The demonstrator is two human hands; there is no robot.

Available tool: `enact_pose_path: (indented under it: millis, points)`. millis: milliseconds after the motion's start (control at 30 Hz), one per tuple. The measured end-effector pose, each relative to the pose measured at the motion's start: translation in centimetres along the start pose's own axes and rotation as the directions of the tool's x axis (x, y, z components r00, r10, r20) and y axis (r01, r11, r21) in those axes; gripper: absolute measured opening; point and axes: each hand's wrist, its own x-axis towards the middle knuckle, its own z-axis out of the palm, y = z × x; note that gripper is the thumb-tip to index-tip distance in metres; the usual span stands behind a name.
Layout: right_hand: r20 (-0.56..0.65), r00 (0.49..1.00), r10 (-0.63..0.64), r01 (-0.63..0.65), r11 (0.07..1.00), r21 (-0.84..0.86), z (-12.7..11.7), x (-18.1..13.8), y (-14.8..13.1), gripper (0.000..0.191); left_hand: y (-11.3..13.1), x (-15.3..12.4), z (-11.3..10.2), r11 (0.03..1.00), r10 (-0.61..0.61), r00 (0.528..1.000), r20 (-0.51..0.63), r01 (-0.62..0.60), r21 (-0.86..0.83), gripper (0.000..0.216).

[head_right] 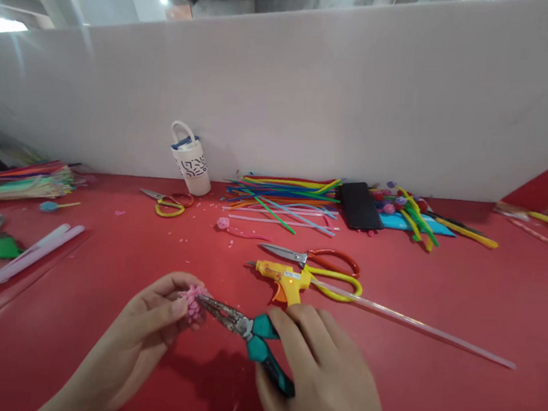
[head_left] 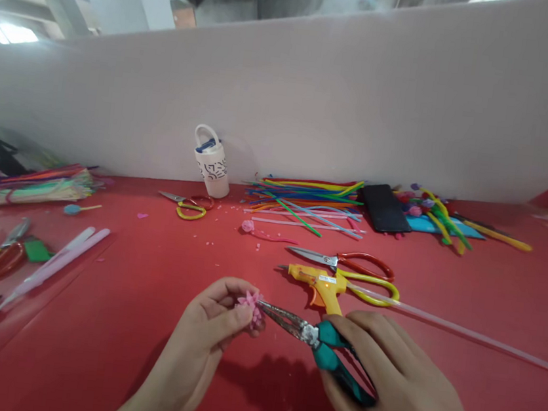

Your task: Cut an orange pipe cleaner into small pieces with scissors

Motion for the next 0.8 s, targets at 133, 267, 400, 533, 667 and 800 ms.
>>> enact_pose_path:
  millis: [133, 267, 400, 533, 667, 800]
  points:
    - [-0.015, 1.000, -0.026, 0.026, 1.000, -0.003, -0.02, 0.09, -0.17, 0.017, -0.03, 0.06, -0.07, 1.000, -0.004, 1.000, -0.002, 0.004, 0.008, 0.013]
    - [-0.019, 0.999, -0.034, 0.034, 0.999, -0.002, -0.08, 0.15, -0.24, 0.017, -0.05, 0.17, -0.14, 1.000, -0.010, 1.000, -0.001, 0.010, 0.008, 0.013]
    - [-0.019, 0.999, -0.036, 0.037, 0.999, 0.011, -0.22, 0.13, -0.19, 0.016, 0.04, 0.20, -0.03, 1.000, -0.014, 1.000, -0.012, 0.014, 0.010, 0.014]
    - [-0.022, 0.998, -0.052, 0.052, 0.999, 0.003, -0.33, -0.01, -0.15, 0.017, 0.15, 0.16, 0.04, 1.000, -0.013, 1.000, -0.012, 0.013, 0.007, 0.014]
    - [-0.025, 0.997, -0.078, 0.077, 0.997, -0.029, -0.28, 0.00, -0.12, 0.018, 0.12, 0.10, -0.01, 1.000, -0.012, 1.000, -0.004, 0.012, 0.009, 0.014]
    - [-0.019, 0.993, -0.116, 0.114, 0.989, -0.096, -0.26, 0.05, 0.01, 0.021, 0.08, -0.04, 0.03, 1.000, -0.025, 1.000, -0.001, 0.025, -0.009, 0.012]
